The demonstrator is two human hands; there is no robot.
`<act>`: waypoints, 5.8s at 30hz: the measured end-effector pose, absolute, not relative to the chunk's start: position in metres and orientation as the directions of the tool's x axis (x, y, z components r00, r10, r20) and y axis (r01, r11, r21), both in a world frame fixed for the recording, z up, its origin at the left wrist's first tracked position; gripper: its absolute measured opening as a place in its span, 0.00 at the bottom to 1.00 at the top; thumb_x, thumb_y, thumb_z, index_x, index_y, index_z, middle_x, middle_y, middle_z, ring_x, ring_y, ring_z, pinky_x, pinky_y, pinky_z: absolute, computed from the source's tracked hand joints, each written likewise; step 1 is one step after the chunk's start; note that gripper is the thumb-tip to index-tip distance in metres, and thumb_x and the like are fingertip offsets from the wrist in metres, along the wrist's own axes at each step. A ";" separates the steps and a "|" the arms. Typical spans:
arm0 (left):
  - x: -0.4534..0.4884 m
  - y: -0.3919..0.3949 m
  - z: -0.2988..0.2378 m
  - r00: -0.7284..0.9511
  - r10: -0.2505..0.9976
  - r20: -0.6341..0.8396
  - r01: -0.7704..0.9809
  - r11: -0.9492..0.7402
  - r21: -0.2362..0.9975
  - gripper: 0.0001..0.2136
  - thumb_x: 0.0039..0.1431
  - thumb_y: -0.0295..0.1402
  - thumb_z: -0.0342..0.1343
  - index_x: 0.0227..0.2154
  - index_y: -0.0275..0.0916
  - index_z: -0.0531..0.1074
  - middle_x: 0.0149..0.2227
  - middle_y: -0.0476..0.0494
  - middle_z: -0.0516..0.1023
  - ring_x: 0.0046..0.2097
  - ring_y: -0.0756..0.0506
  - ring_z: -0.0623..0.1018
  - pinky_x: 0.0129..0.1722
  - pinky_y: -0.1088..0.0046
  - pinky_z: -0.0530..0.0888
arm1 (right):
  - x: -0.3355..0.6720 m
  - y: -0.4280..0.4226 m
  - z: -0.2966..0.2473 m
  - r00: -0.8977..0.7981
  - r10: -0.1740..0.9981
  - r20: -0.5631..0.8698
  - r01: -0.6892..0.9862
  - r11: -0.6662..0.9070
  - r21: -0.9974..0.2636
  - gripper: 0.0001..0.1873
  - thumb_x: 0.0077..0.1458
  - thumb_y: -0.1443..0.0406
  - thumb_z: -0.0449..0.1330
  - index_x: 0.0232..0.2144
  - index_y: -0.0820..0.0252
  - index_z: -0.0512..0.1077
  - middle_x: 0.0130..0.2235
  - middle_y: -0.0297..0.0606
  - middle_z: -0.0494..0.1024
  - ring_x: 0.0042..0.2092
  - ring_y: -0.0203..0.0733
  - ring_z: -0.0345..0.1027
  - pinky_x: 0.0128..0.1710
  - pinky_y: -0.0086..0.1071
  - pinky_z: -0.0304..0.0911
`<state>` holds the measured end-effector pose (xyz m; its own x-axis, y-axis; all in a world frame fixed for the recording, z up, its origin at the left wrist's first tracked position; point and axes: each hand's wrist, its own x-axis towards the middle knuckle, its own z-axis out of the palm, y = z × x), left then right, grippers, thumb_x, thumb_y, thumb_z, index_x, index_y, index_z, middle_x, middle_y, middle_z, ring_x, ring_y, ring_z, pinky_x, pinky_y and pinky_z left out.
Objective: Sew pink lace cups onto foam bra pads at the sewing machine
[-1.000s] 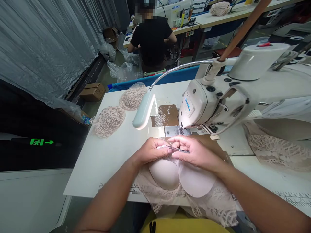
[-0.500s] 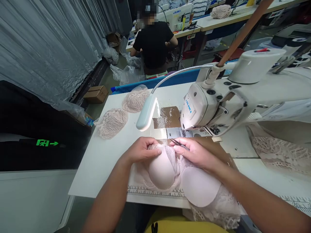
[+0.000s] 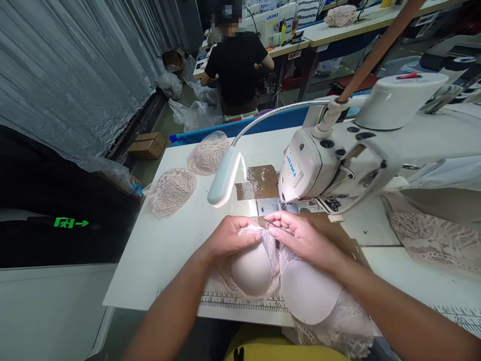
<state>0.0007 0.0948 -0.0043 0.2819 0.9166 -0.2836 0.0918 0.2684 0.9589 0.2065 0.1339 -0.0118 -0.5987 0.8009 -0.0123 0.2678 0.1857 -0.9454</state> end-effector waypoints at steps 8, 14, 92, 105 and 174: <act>0.003 0.093 -0.001 0.167 0.926 -0.339 0.003 0.343 0.939 0.14 0.48 0.41 0.64 0.30 0.33 0.76 0.30 0.43 0.76 0.33 0.47 0.74 0.34 0.72 0.71 | 0.218 0.132 -0.004 -0.551 0.823 0.140 0.423 0.419 -0.804 0.12 0.56 0.60 0.57 0.42 0.54 0.74 0.41 0.37 0.79 0.41 0.42 0.73 0.36 0.32 0.68; 0.003 0.093 -0.002 0.206 0.916 -0.345 -0.027 0.358 0.933 0.15 0.49 0.41 0.64 0.30 0.31 0.76 0.31 0.41 0.77 0.34 0.46 0.74 0.36 0.71 0.71 | 0.212 0.125 0.002 -0.547 0.773 0.322 0.430 0.589 -0.684 0.09 0.55 0.65 0.57 0.39 0.56 0.75 0.37 0.37 0.80 0.36 0.42 0.73 0.37 0.35 0.69; 0.004 0.096 -0.007 0.389 0.855 -0.344 0.125 0.321 0.939 0.15 0.52 0.42 0.61 0.29 0.32 0.75 0.28 0.46 0.72 0.31 0.51 0.69 0.30 0.77 0.65 | 0.201 0.131 -0.010 -0.671 0.713 -0.202 0.194 -0.094 -0.977 0.10 0.51 0.60 0.62 0.35 0.59 0.72 0.33 0.35 0.74 0.37 0.41 0.69 0.37 0.34 0.65; -0.012 0.097 0.002 0.323 0.890 -0.321 0.130 0.294 0.947 0.13 0.50 0.38 0.62 0.25 0.33 0.69 0.24 0.52 0.64 0.27 0.54 0.64 0.27 0.79 0.61 | 0.202 0.129 -0.013 -0.678 0.694 -0.243 0.200 -0.144 -0.969 0.10 0.55 0.59 0.58 0.30 0.60 0.68 0.28 0.32 0.69 0.30 0.36 0.62 0.30 0.29 0.58; -0.010 0.087 0.001 0.229 0.946 -0.230 0.325 0.148 0.934 0.12 0.51 0.41 0.59 0.30 0.36 0.72 0.34 0.45 0.72 0.37 0.46 0.71 0.36 0.74 0.66 | 0.273 0.133 0.006 -0.455 0.865 -0.212 0.671 0.176 -0.721 0.15 0.47 0.50 0.61 0.36 0.49 0.74 0.26 0.36 0.72 0.24 0.41 0.64 0.25 0.35 0.55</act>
<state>-0.0098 0.0867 0.0012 0.2292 0.9458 -0.2301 0.3255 0.1483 0.9339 0.2726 0.1325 0.0065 -0.4554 0.8646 -0.2124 0.6706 0.1762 -0.7206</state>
